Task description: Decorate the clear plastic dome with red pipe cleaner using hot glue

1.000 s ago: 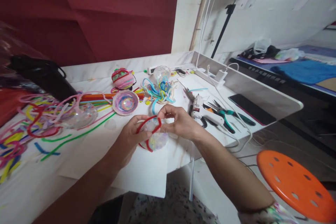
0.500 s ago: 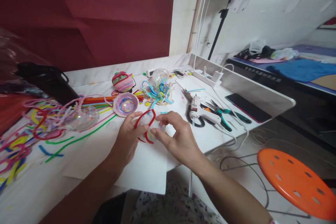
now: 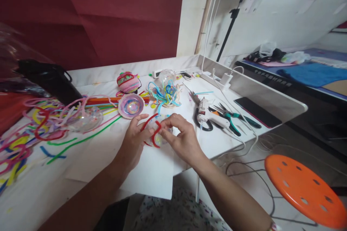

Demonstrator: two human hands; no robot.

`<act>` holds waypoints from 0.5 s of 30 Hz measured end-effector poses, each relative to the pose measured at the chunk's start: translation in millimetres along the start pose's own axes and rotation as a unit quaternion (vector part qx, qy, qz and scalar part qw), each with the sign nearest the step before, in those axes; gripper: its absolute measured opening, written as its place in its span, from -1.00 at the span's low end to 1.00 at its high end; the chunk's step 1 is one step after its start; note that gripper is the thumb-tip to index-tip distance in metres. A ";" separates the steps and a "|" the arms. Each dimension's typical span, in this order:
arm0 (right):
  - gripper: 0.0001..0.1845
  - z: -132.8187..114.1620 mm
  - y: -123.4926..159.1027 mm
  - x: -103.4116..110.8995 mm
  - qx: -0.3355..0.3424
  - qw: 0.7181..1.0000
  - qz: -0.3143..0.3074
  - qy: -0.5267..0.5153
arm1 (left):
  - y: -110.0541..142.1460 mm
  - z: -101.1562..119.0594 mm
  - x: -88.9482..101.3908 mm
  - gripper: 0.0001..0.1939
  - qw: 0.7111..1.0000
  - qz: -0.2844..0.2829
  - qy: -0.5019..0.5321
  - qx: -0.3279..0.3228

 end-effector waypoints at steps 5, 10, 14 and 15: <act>-0.88 3.0 -0.5 -0.2 0.001 1.000 -0.001 0.009 | -1.1 -0.2 2.3 -0.31 1.000 0.014 -0.002 -0.004; -0.89 -1.6 5.7 1.4 -0.010 1.000 0.023 0.008 | -2.5 -1.7 2.3 -0.38 0.998 0.053 0.026 -0.001; -0.86 -14.7 18.9 0.6 0.014 0.996 0.054 0.064 | -2.3 0.9 -1.1 -0.68 0.994 0.071 0.088 0.008; -0.84 -17.7 22.8 -0.3 0.023 0.995 0.061 0.078 | -2.2 2.6 -2.6 -0.77 0.992 0.071 0.107 0.015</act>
Point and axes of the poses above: each hand's wrist, its own y-axis away from the middle knuckle, its own x-axis out of the back of the hand, z = x × y, the point moved 2 cm from there along -y, towards the middle knuckle, and after that the axes turned 1 degree about z, right-handed, at the moved point
